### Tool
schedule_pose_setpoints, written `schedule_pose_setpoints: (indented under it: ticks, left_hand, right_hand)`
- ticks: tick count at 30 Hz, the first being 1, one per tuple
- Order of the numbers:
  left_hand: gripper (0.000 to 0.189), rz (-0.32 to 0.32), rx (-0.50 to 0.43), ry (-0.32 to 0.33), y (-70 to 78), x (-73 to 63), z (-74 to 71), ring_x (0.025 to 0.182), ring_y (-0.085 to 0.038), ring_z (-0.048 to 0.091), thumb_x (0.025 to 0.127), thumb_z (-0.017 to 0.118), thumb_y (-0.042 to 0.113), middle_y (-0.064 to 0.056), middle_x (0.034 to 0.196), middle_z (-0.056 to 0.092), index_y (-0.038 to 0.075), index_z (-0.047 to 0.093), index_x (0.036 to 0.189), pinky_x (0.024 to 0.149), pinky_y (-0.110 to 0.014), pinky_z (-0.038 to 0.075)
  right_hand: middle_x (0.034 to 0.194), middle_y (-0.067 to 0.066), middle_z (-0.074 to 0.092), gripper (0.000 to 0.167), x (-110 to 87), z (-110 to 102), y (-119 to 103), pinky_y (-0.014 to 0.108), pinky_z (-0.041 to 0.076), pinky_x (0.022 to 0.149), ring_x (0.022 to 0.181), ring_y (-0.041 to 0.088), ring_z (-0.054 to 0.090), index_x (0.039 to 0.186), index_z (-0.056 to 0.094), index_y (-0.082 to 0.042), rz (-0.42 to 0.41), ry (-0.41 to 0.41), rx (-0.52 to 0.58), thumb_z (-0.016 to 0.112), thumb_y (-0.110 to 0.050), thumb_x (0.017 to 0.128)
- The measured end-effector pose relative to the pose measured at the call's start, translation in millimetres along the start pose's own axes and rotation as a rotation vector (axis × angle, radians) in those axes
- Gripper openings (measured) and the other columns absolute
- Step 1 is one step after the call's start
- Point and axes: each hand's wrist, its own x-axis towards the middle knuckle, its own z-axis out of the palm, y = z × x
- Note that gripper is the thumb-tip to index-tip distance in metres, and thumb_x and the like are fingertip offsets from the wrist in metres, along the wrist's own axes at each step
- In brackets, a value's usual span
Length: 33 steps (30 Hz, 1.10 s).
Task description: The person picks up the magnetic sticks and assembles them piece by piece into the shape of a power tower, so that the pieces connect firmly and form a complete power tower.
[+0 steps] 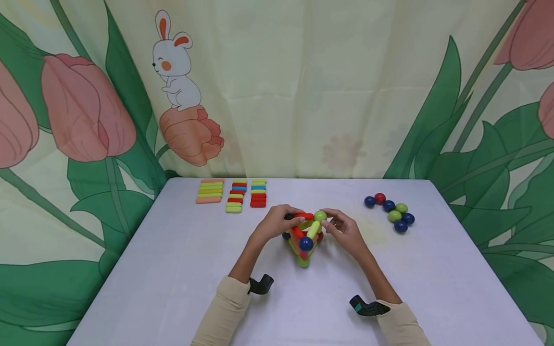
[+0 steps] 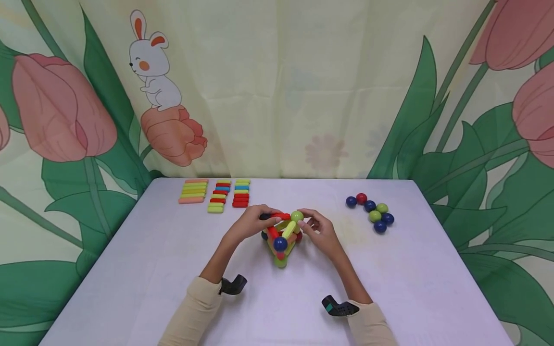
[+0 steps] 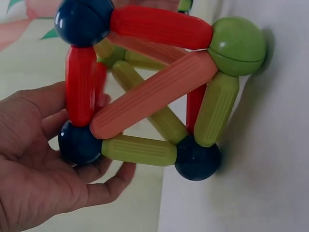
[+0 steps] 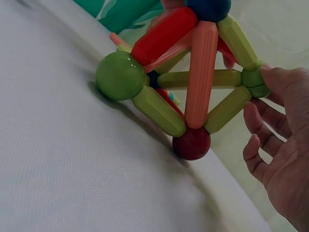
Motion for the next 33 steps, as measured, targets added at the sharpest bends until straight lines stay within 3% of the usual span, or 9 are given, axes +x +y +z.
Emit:
schedule_pose_setpoints:
  ticks: [4, 8, 11, 14, 20, 23, 28, 31, 33]
  left_hand:
    - [0.034, -0.010, -0.014, -0.022, 0.7, 1.0, 1.5, 0.105, -0.022, 0.057, 0.094, 0.066, 0.029, -0.010, 0.118, 0.067, 0.012, 0.068, 0.123, 0.078, -0.029, 0.056]
    - [0.035, -0.008, -0.073, -0.005, -3.9, 0.5, 5.3, 0.118, -0.024, 0.056, 0.095, 0.062, 0.036, -0.007, 0.125, 0.065, 0.015, 0.067, 0.123, 0.088, -0.035, 0.056]
    - [0.039, -0.010, -0.143, 0.028, -10.1, -1.3, 6.6, 0.122, -0.023, 0.055, 0.097, 0.056, 0.045, -0.004, 0.126, 0.065, 0.018, 0.066, 0.124, 0.094, -0.040, 0.053]
    - [0.041, 0.001, -0.225, 0.067, -17.8, -3.1, 4.7, 0.121, -0.021, 0.056, 0.099, 0.050, 0.048, -0.002, 0.123, 0.066, 0.019, 0.066, 0.123, 0.099, -0.041, 0.051]
    - [0.036, 0.022, -0.276, 0.180, -39.8, -5.3, -8.8, 0.107, -0.021, 0.063, 0.101, 0.050, 0.041, -0.008, 0.114, 0.069, 0.015, 0.068, 0.118, 0.095, -0.036, 0.053]
    - [0.031, -0.033, -0.229, 0.267, -58.0, -5.1, -18.1, 0.103, -0.023, 0.064, 0.099, 0.056, 0.036, -0.011, 0.112, 0.070, 0.013, 0.068, 0.115, 0.089, -0.036, 0.055]
    - [0.021, -0.186, -0.076, 0.457, -95.9, -4.5, -36.4, 0.103, -0.027, 0.062, 0.096, 0.062, 0.021, -0.013, 0.109, 0.069, 0.007, 0.069, 0.110, 0.086, -0.038, 0.055]
    - [0.018, -0.280, 0.017, 0.563, -115.6, -7.0, -47.4, 0.107, -0.037, 0.054, 0.093, 0.064, 0.009, -0.023, 0.115, 0.060, 0.003, 0.069, 0.108, 0.087, -0.044, 0.049]
    - [0.021, -0.330, 0.045, 0.591, -125.2, -8.8, -53.7, 0.113, -0.044, 0.046, 0.092, 0.062, 0.005, -0.029, 0.123, 0.051, 0.003, 0.069, 0.111, 0.089, -0.051, 0.043]
  right_hand:
    - [0.122, 0.010, 0.063, 0.036, -0.6, 0.7, -0.6, 0.031, 0.057, 0.071, 0.080, 0.017, 0.060, 0.130, 0.059, -0.010, 0.007, -0.001, 0.004, 0.064, -0.019, 0.096]
    - [0.125, 0.014, 0.060, 0.039, -0.4, 0.8, 1.6, 0.027, 0.056, 0.074, 0.085, 0.027, 0.061, 0.134, 0.056, -0.009, 0.052, -0.054, 0.025, 0.062, -0.019, 0.097]
    - [0.128, 0.019, 0.057, 0.042, -0.9, 0.9, 5.3, 0.022, 0.054, 0.073, 0.088, 0.029, 0.060, 0.137, 0.051, -0.007, 0.129, -0.134, 0.028, 0.060, -0.017, 0.097]
    - [0.126, 0.021, 0.057, 0.046, -1.9, 1.4, 8.9, 0.024, 0.053, 0.070, 0.088, 0.025, 0.058, 0.139, 0.049, -0.004, 0.185, -0.218, -0.020, 0.061, -0.017, 0.097]
    - [0.119, 0.021, 0.058, 0.052, -4.8, 2.0, 16.4, 0.027, 0.049, 0.060, 0.085, 0.023, 0.052, 0.138, 0.049, -0.004, 0.185, -0.303, -0.099, 0.068, -0.015, 0.092]
    - [0.117, 0.016, 0.059, 0.055, -6.0, 1.7, 18.9, 0.023, 0.047, 0.061, 0.085, 0.021, 0.051, 0.137, 0.050, -0.008, 0.183, -0.296, -0.116, 0.073, -0.018, 0.088]
    - [0.101, 0.009, 0.059, 0.059, -6.4, 2.0, 20.6, 0.023, 0.047, 0.066, 0.086, 0.022, 0.051, 0.135, 0.052, -0.011, 0.191, -0.302, -0.165, 0.077, -0.025, 0.084]
    - [0.092, 0.005, 0.057, 0.059, -6.5, 2.1, 21.5, 0.023, 0.046, 0.067, 0.085, 0.020, 0.051, 0.134, 0.052, -0.010, 0.188, -0.322, -0.219, 0.078, -0.027, 0.083]
    - [0.090, 0.003, 0.056, 0.059, -6.5, 2.1, 22.5, 0.023, 0.045, 0.067, 0.084, 0.019, 0.051, 0.133, 0.052, -0.010, 0.173, -0.328, -0.258, 0.078, -0.027, 0.083]
